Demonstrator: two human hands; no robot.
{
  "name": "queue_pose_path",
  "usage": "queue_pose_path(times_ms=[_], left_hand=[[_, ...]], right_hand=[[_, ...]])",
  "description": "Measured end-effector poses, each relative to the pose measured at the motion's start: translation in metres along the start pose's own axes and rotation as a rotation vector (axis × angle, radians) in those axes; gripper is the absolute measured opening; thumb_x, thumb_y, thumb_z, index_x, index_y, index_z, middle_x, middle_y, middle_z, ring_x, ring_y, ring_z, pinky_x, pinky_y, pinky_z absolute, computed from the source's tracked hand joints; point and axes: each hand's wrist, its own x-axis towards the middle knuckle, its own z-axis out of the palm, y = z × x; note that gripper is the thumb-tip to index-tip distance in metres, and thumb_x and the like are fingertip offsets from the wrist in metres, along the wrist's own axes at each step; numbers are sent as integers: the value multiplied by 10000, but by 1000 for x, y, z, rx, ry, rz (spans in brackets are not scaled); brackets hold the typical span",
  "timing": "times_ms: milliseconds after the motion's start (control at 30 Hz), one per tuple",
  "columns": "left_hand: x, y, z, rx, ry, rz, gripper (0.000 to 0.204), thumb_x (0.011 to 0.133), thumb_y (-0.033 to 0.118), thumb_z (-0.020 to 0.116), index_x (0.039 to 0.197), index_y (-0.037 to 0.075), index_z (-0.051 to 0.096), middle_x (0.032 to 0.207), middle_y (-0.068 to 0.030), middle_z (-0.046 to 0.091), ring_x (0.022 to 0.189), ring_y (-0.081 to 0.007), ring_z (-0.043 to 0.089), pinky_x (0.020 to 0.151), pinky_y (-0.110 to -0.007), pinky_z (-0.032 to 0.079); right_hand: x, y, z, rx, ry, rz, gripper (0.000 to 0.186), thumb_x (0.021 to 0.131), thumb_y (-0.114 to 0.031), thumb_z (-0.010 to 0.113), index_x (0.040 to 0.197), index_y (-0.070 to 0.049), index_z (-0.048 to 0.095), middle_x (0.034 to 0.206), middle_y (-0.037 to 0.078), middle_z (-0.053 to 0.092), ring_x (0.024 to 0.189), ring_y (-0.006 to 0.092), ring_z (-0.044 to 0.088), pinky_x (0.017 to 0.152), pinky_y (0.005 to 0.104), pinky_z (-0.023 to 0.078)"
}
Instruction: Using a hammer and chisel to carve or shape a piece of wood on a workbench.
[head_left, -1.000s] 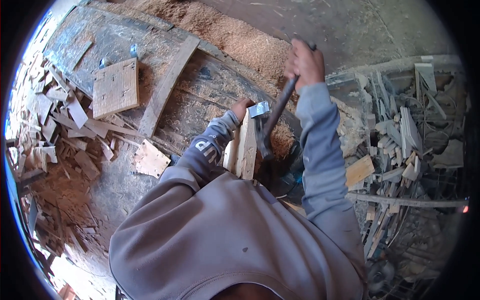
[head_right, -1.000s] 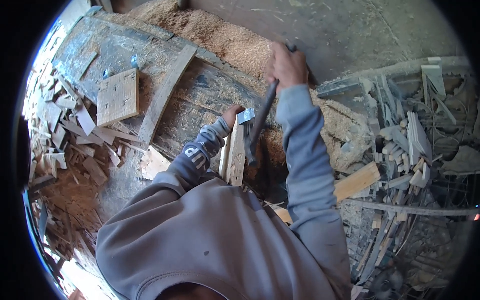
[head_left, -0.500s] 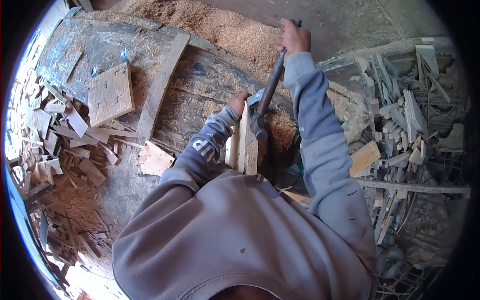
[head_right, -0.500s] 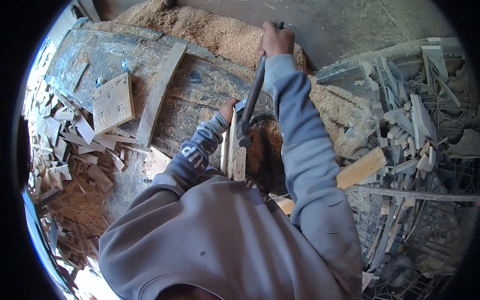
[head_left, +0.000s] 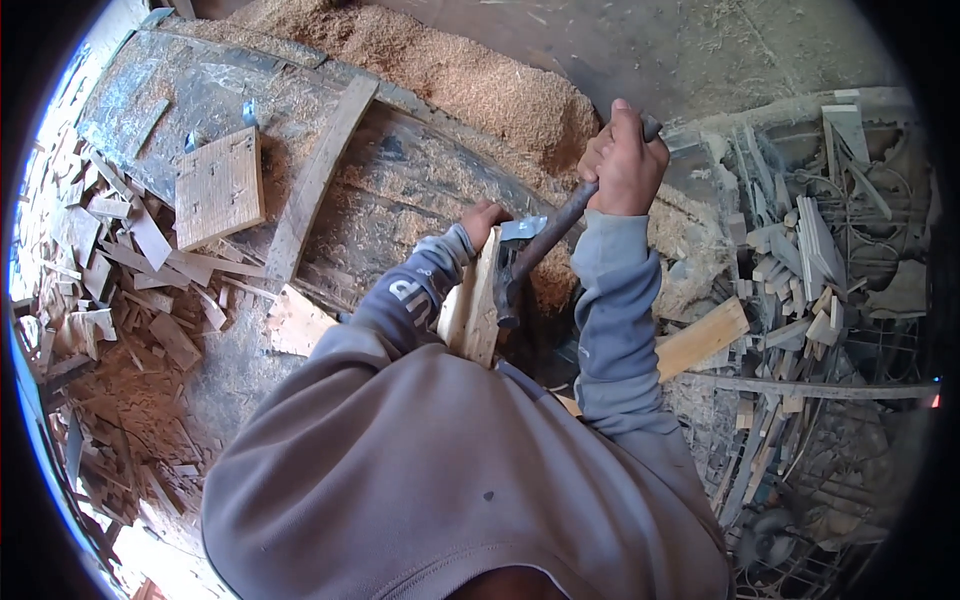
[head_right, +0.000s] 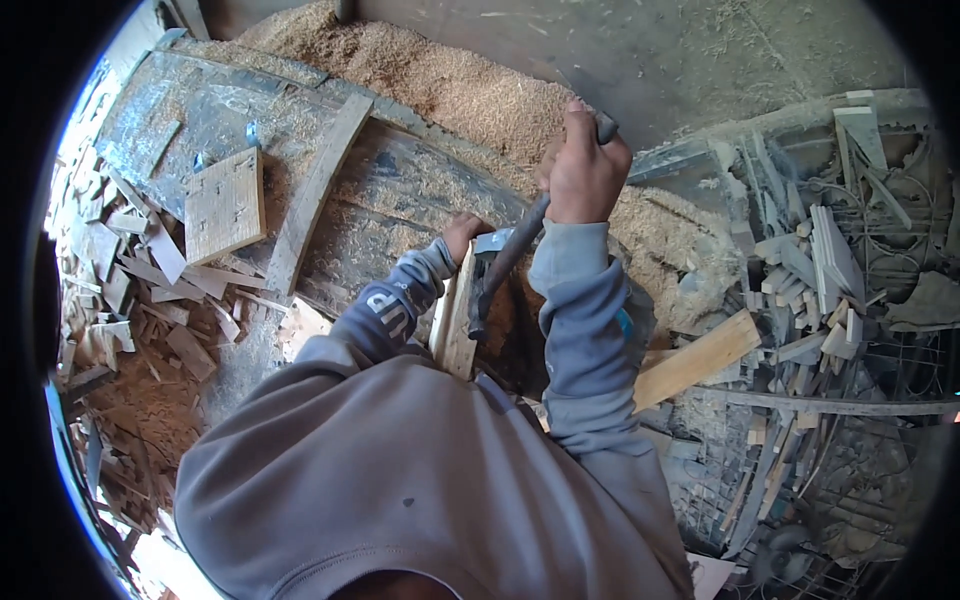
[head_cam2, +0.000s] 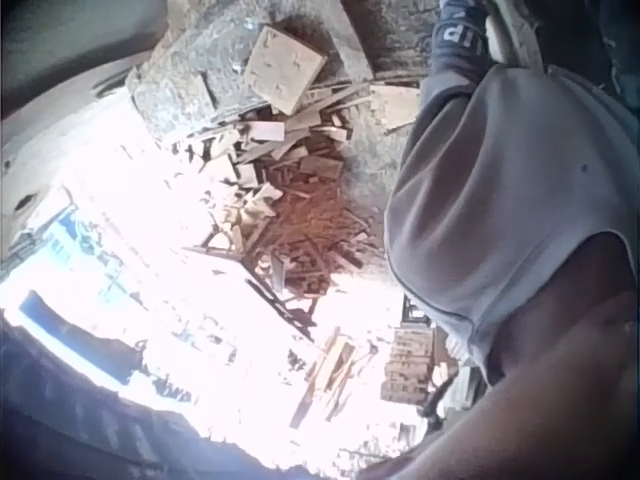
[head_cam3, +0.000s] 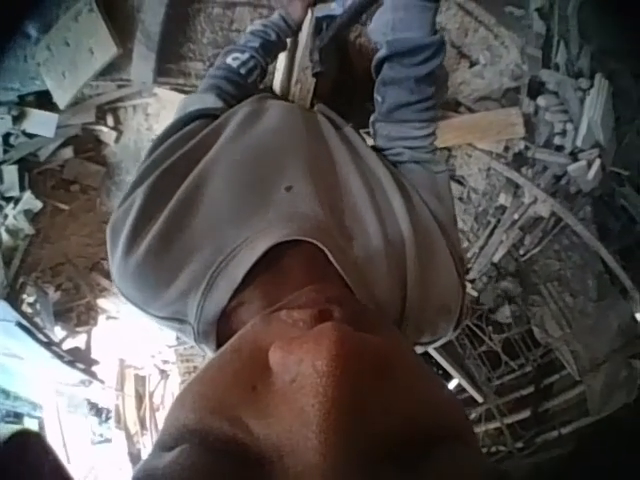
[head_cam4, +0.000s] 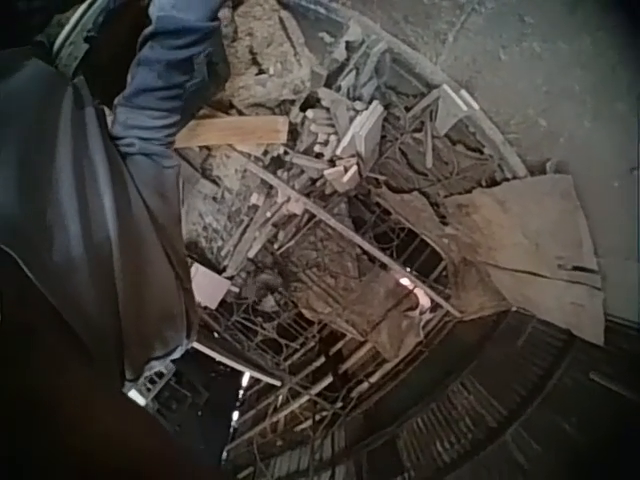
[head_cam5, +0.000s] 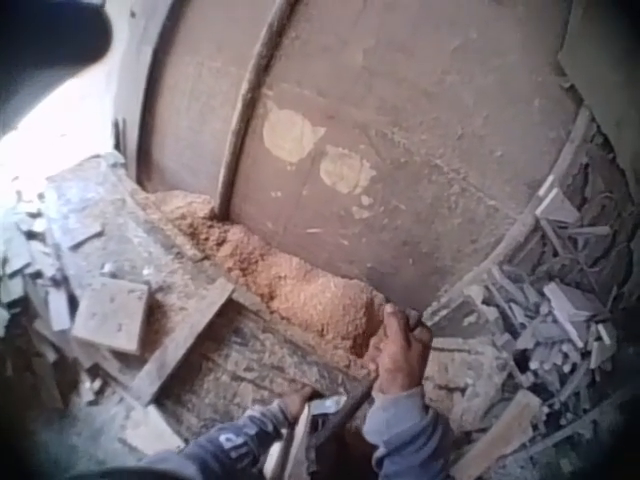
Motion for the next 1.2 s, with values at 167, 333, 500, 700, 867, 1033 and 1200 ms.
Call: queue_pose_path(times_ms=[167, 333, 500, 700, 867, 1033, 1200], left_hand=[[-2, 12, 4, 3, 9, -49, 216, 807, 158, 489, 931, 25, 605, 874, -184, 588, 870, -340, 556, 786, -385, 448], [-4, -9, 15, -44, 21, -194, 232, 825, 151, 452, 961, 28, 594, 959, -195, 567, 900, -340, 537, 823, -379, 433], [-2, 9, -4, -126, -4, -182, 227, 824, 145, 445, 915, 29, 619, 889, -202, 577, 861, -346, 553, 785, -378, 451], [-4, 15, 0, 9, 6, -64, 210, 782, 190, 528, 930, 69, 616, 886, -171, 584, 877, -336, 551, 788, -391, 452], [-4, -9, 16, 19, 18, -145, 206, 785, 215, 534, 921, 84, 617, 920, -157, 586, 931, -339, 534, 843, -408, 419], [-17, -4, -12, 46, 183, -160, 229, 817, 184, 451, 858, 36, 622, 897, -187, 613, 859, -328, 579, 757, -394, 455], [-20, -8, -26, -77, 167, -173, 231, 813, 165, 444, 841, 21, 623, 876, -192, 619, 842, -322, 588, 738, -392, 461]], right_hand=[[3, 0, -16, 38, 53, 60, 362, 820, -221, 580, 566, -117, 344, 460, -26, 298, 340, 76, 293, 318, 252, 244], [51, 26, -1, -77, -61, 31, 322, 826, -203, 570, 593, -106, 370, 458, -32, 315, 327, 75, 294, 301, 254, 240], [2, 0, 6, 19, -106, -57, 310, 824, -196, 582, 608, -103, 379, 471, -30, 329, 332, 72, 311, 304, 244, 259], [-27, -16, -18, 104, 3, -78, 360, 821, -213, 585, 558, -126, 355, 467, -29, 323, 341, 65, 296, 296, 249, 242], [2, -11, -12, 30, -1, -10, 378, 822, -215, 569, 532, -147, 337, 456, -38, 302, 341, 72, 281, 311, 256, 221], [11, 4, 24, -29, -102, -17, 378, 828, -235, 561, 539, -142, 335, 465, -40, 286, 358, 80, 284, 333, 259, 223], [-30, -8, 38, 10, -148, -88, 348, 829, -229, 572, 588, -88, 364, 470, -6, 329, 348, 89, 310, 311, 262, 238]])
